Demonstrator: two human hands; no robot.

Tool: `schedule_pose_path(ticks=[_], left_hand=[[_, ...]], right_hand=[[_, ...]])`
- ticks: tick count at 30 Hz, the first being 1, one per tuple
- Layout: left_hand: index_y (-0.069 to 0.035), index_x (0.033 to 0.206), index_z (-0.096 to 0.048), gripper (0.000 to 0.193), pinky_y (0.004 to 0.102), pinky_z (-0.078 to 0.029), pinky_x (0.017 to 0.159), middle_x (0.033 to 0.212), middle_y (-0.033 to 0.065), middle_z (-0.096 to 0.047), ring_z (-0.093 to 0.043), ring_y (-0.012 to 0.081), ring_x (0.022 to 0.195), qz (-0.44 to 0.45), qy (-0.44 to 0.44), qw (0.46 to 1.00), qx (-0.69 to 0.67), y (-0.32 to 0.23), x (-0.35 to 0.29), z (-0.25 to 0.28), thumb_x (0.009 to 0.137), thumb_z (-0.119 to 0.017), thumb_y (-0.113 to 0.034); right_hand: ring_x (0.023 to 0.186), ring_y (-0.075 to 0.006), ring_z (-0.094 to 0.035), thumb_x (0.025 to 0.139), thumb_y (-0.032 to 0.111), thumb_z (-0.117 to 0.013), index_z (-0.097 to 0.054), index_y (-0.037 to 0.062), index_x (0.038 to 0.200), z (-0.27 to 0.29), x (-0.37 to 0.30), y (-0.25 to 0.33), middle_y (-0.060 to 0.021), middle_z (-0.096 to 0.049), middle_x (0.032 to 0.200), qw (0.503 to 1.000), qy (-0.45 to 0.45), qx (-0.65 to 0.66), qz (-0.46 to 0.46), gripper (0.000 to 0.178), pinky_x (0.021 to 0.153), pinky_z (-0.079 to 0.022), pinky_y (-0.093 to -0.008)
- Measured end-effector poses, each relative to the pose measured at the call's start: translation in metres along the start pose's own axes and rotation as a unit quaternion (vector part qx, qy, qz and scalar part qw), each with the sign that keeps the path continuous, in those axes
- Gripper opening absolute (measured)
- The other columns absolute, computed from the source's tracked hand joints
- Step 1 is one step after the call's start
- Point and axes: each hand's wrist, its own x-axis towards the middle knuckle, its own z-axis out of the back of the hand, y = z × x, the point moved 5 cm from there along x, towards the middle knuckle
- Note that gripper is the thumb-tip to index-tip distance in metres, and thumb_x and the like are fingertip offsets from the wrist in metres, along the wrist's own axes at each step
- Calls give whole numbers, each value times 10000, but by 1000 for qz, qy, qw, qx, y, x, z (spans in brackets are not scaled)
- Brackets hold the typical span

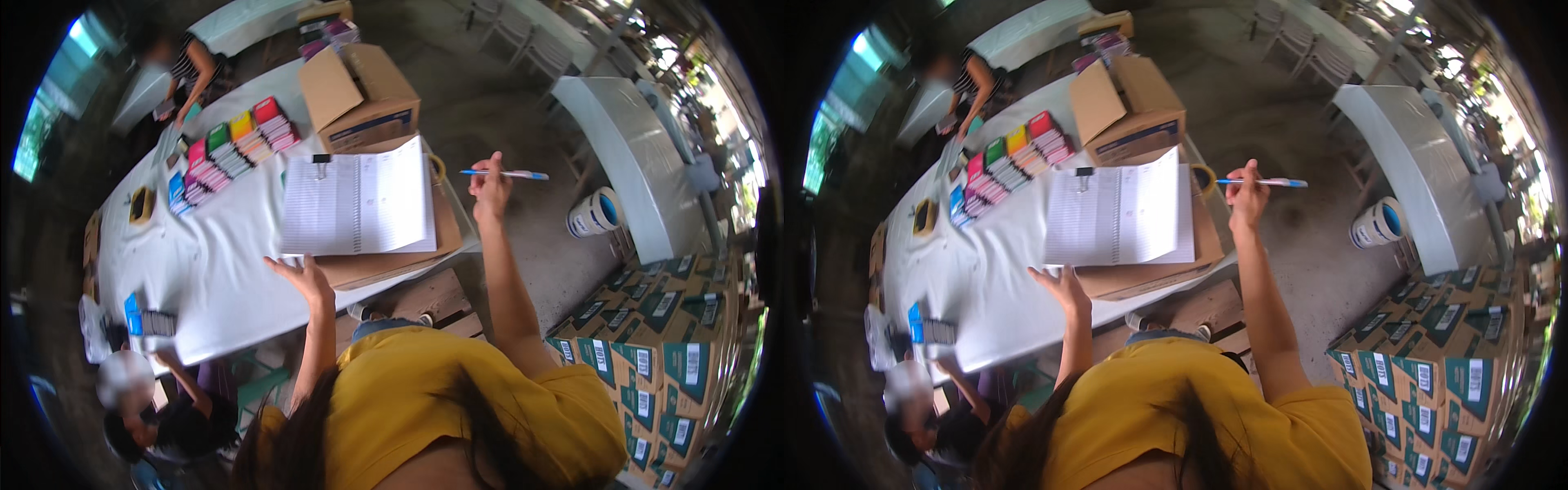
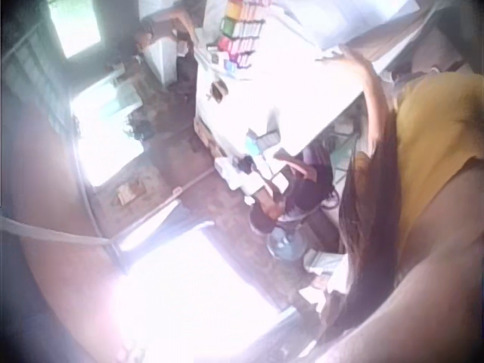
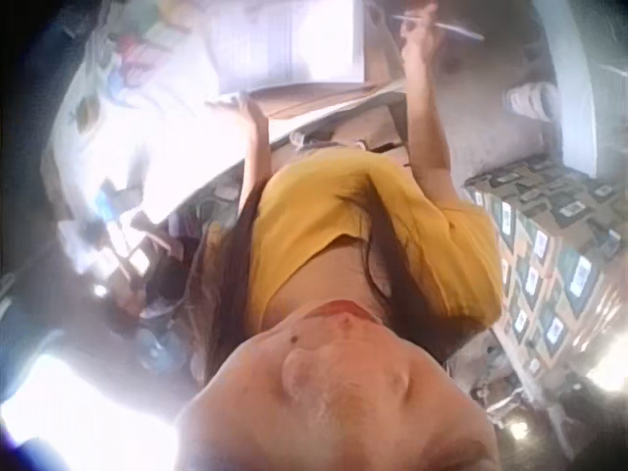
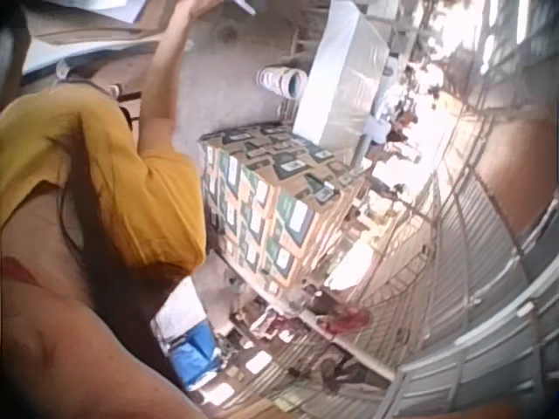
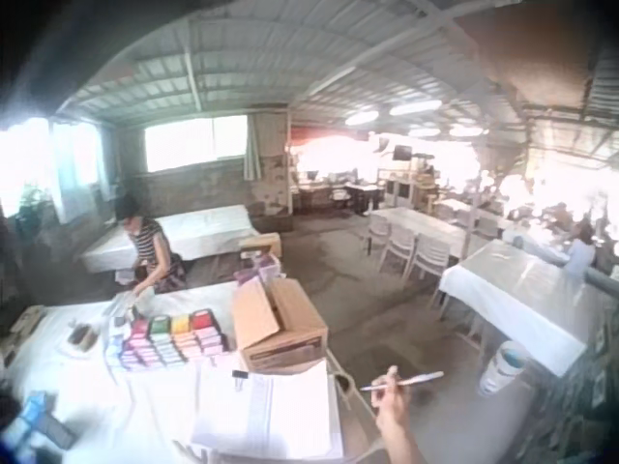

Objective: The person places stacks of purple and silver notebooks into a cardboard box, seals the box using a tape dispenser, and writes on the side of the box with a pen.

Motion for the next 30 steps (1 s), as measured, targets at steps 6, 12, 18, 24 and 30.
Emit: schedule_pose_path(ticks=[6, 12, 18, 24, 30], left_hand=[[-58, 1308, -536, 584, 537, -176, 1149, 1397, 182, -481, -348, 382, 1379, -402, 226, 828, 318, -71, -26, -42, 741, -621, 54], [-237, 1440, -447, 559, 608, -175, 1139, 1536, 93, -335, -233, 370, 1441, -427, 480, 638, 424, -12, 3, -103, 915, -565, -390], [-227, 1496, -342, 626, 631, -128, 1136, 1576, 137, -222, -155, 417, 1451, -387, 440, 654, 480, 8, -29, -112, 929, -525, -420], [-202, 1502, -321, 640, 629, -109, 1141, 1590, 118, -187, -111, 404, 1464, -349, 450, 666, 482, 6, -27, -108, 927, -502, -417], [-196, 1504, -312, 645, 632, -122, 1134, 1586, 128, -189, -124, 408, 1459, -351, 452, 665, 479, 5, -27, -107, 928, -505, -413]], right_hand=[[459, -50, -438, 901, 220, -700, -591, 43, 845, -35, -19, 5, -24, -556, 620, 999, 12, 29, 42, 215, 403, -298, -198], [543, -70, -580, 803, 88, -776, -541, 50, 779, -112, -27, -30, -20, -586, 630, 987, 151, -31, 36, 240, 394, -323, -204], [499, -123, -420, 821, 110, -716, -404, 27, 656, -160, -20, -80, -41, -421, 523, 913, 206, -267, 229, 362, 483, -350, -335], [524, -154, -363, 855, 88, -654, -394, 9, 679, -169, -29, -103, -80, -390, 546, 907, 235, -294, 187, 323, 511, -350, -343], [507, -182, -376, 859, 102, -649, -417, 2, 690, -172, -31, -107, -94, -404, 544, 899, 256, -311, 173, 304, 510, -363, -349]])
